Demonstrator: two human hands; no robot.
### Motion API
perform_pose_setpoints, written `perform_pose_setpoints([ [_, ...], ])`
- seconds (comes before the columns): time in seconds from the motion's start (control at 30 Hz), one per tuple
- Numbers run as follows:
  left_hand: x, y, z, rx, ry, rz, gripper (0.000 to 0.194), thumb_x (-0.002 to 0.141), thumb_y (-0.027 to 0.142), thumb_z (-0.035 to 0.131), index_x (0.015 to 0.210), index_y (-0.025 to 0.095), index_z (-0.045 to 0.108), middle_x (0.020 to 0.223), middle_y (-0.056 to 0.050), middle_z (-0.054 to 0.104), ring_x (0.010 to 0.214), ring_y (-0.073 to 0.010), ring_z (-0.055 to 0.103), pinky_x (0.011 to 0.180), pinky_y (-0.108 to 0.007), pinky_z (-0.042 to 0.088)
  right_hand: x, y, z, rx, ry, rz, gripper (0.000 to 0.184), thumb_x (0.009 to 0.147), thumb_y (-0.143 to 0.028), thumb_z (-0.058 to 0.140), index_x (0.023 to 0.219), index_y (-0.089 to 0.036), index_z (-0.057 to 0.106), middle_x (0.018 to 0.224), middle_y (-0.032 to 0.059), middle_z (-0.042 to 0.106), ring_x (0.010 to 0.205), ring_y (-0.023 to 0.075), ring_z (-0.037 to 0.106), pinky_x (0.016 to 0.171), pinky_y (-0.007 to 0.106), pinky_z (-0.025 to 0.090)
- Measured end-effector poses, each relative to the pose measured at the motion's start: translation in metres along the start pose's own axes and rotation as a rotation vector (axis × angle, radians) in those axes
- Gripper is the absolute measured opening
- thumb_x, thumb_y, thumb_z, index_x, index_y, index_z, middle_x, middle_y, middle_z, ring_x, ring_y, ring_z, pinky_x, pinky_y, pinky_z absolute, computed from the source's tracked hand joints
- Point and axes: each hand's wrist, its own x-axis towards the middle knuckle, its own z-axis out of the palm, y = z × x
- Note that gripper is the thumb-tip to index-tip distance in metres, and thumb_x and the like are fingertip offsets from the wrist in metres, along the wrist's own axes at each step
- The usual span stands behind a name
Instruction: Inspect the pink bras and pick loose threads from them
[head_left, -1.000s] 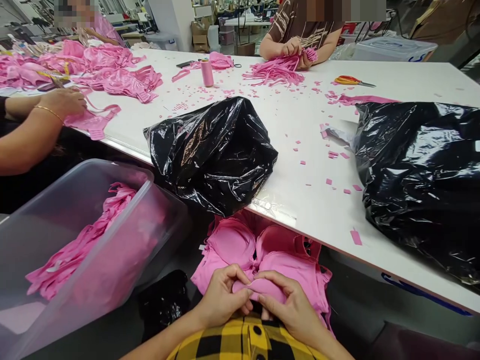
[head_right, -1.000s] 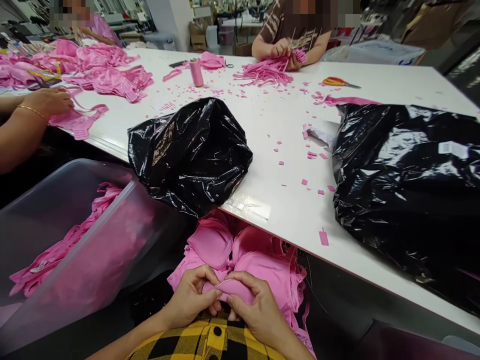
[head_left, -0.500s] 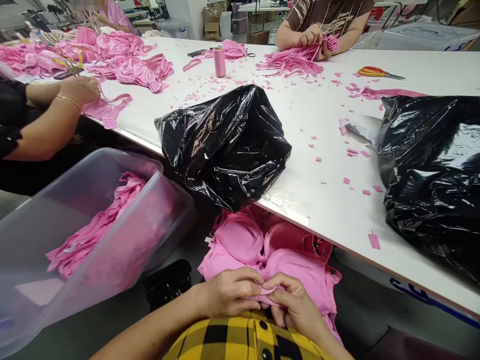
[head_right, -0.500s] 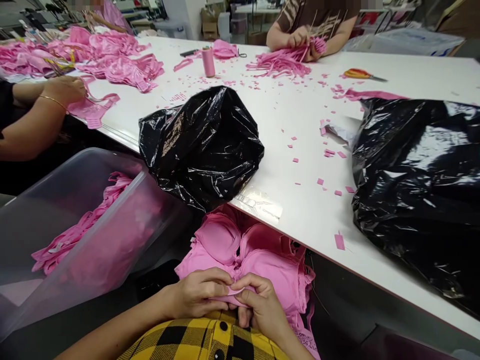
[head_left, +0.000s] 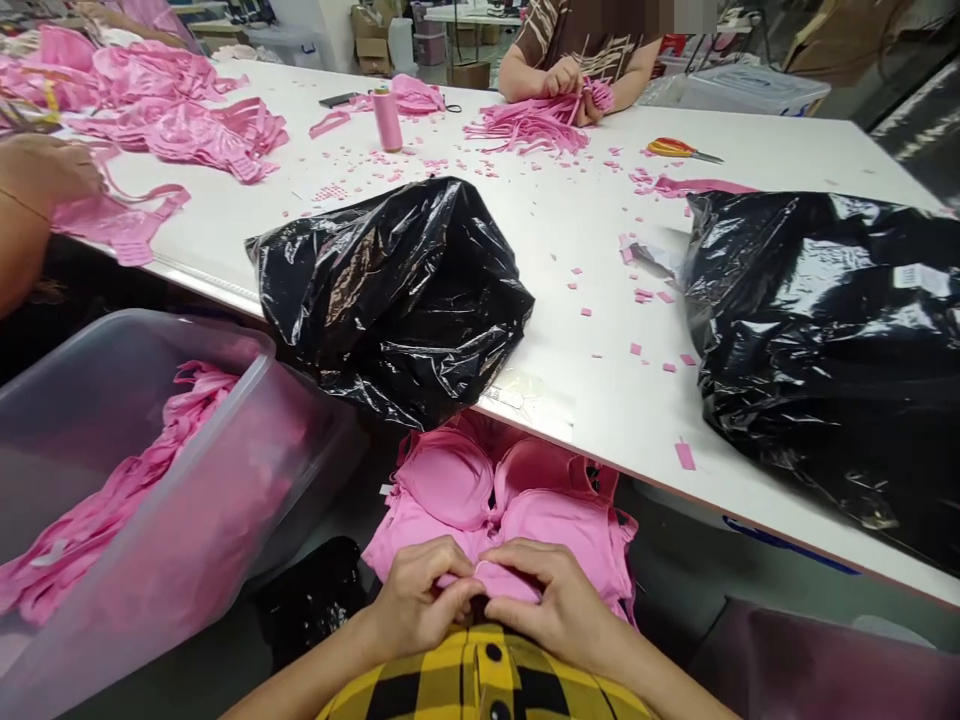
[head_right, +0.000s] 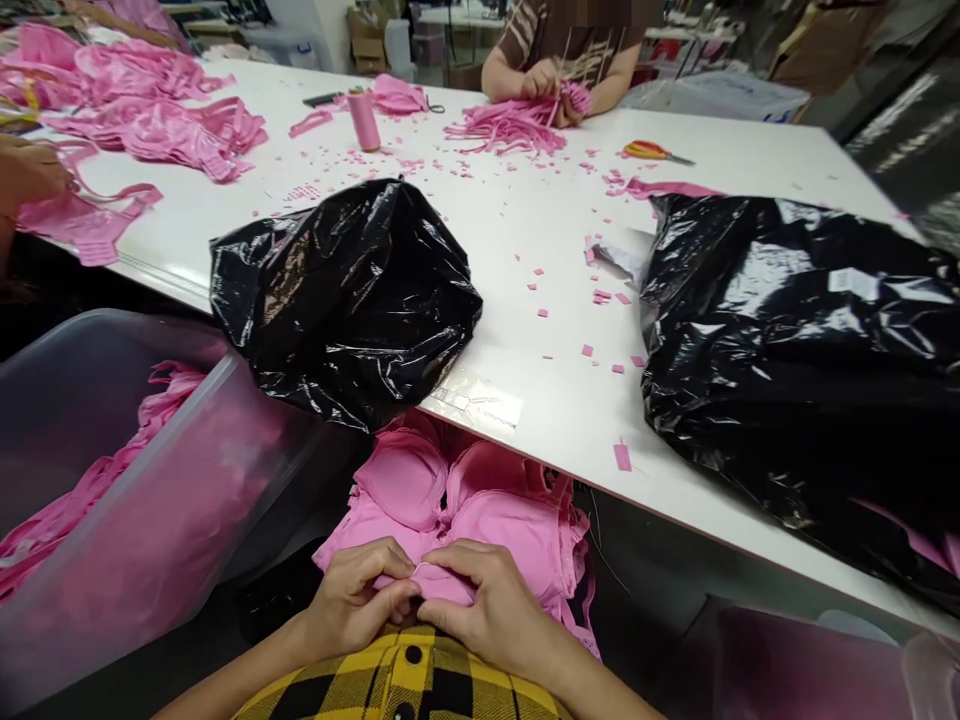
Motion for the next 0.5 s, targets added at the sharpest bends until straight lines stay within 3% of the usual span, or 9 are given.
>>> perform_pose_setpoints([
  [0.2,0.0,0.002,0.007,-0.073,-0.038,-0.077,0.014,0.082,0.017,0.053,0.069,0.014,0.057,0.054,-0.002,0.058,0.045,-0.0089,0.056,0.047,-0.017,0.044,0.002,-0.004,0.005,0.005,0.016,-0.012,0.016,0.082,-0.022,0.057,0.082,-0.02,0.072,0.08,0.0033,0.071,0.071,0.0162,0.064,0.065,0.023,0.048],
  [0.33,0.012,0.009,0.003,-0.226,-0.126,-0.257,0.02,0.085,0.025,0.05,0.071,0.013,0.057,0.058,-0.003,0.061,0.046,-0.0102,0.059,0.045,-0.017,0.045,-0.009,-0.004,-0.009,-0.084,0.09,-0.103,0.022,0.086,-0.023,0.051,0.084,-0.02,0.073,0.075,0.0042,0.072,0.066,0.015,0.065,0.062,0.023,0.049],
  [0.4,0.026,0.012,-0.002,-0.197,-0.104,-0.295,0.023,0.087,0.026,0.047,0.072,0.013,0.058,0.061,-0.003,0.063,0.05,-0.0113,0.06,0.049,-0.019,0.047,-0.02,-0.001,-0.028,-0.167,0.23,-0.148,0.019,0.084,-0.023,0.054,0.086,-0.02,0.073,0.077,0.0046,0.072,0.068,0.0157,0.066,0.063,0.024,0.052],
  [0.5,0.052,0.016,-0.005,0.041,-0.091,-0.187,0.02,0.087,0.024,0.046,0.08,0.014,0.063,0.075,-0.005,0.067,0.069,-0.0148,0.063,0.066,-0.024,0.05,-0.039,0.006,-0.061,-0.339,0.513,-0.16,0.014,0.08,-0.025,0.06,0.08,-0.021,0.073,0.075,0.0049,0.073,0.067,0.0186,0.068,0.063,0.026,0.056],
])
